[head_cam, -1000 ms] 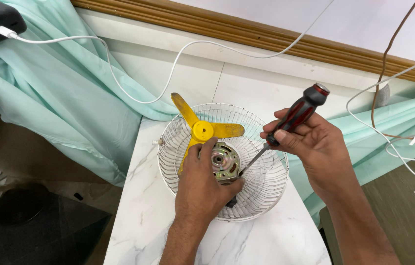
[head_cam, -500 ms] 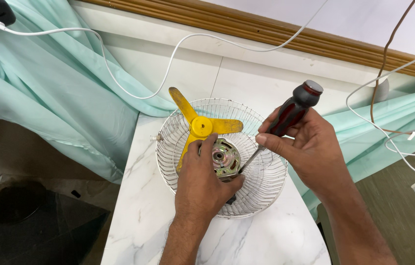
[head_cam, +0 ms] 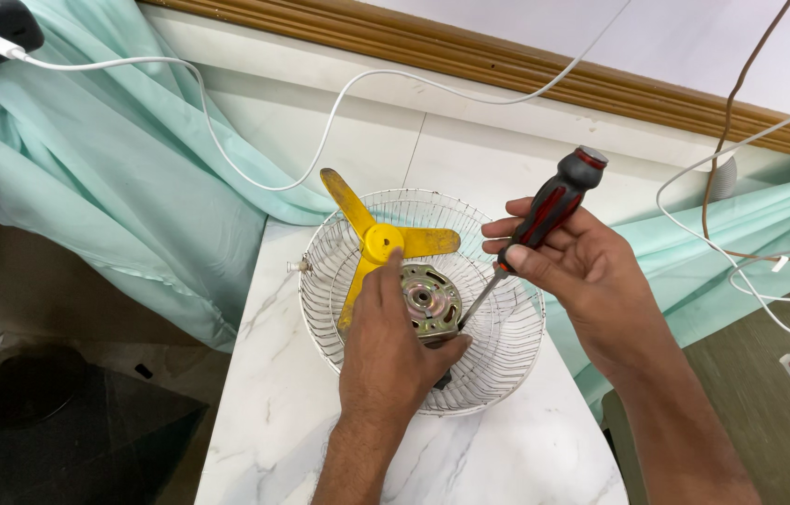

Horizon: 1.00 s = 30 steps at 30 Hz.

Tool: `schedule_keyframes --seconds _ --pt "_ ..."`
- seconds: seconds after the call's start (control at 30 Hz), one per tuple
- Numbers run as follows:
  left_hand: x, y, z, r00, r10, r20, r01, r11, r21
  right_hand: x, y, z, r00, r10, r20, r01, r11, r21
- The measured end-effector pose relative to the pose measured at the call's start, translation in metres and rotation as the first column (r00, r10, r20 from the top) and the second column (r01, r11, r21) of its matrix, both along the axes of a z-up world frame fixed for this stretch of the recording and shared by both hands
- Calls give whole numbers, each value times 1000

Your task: The person uses a screwdriver to loosen and remove a screw from the central hub of a yellow fan blade assembly. They hold the fan motor housing steady with one hand while turning the screwdriver with the other, then set the screwdriver aside.

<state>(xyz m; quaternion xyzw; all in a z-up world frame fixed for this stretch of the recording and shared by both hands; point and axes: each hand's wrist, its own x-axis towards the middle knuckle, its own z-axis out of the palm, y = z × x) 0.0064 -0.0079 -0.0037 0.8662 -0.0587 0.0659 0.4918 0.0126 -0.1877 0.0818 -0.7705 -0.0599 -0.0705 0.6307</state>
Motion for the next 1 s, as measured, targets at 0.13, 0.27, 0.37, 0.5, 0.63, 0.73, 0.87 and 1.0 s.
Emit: schedule_keyframes --seconds 0.13,0.27,0.37,0.5,0.63,0.73,0.87,1.0 --pt "0 1 -3 1000 10 -22 -11 999 -48 1 0 0 1000 -13 14 14 999 -38" --pt "0 -1 -3 1000 0 18 0 1000 -10 3 1 -5 997 -74 35 78 992 -102" --pt "1 0 -3 1000 1 16 -1 1000 -22 3 -1 -6 999 -38 -10 37 999 -26" --pt "2 1 -3 998 7 69 -5 999 -36 4 -8 -6 1000 -31 -1 31 999 -32" --pt "1 1 -4 998 -3 68 7 999 -46 2 -8 -7 998 -52 32 56 992 -115" --pt "1 1 -5 997 -3 83 7 999 -52 -2 -8 -4 1000 -3 -15 2 1000 -29" --pt "3 1 -5 998 -6 69 10 999 -49 0 -5 -3 1000 -21 -21 20 998 -53" --pt "4 0 -5 997 -11 74 14 999 -43 3 -2 -4 995 -99 -23 96 991 -93"
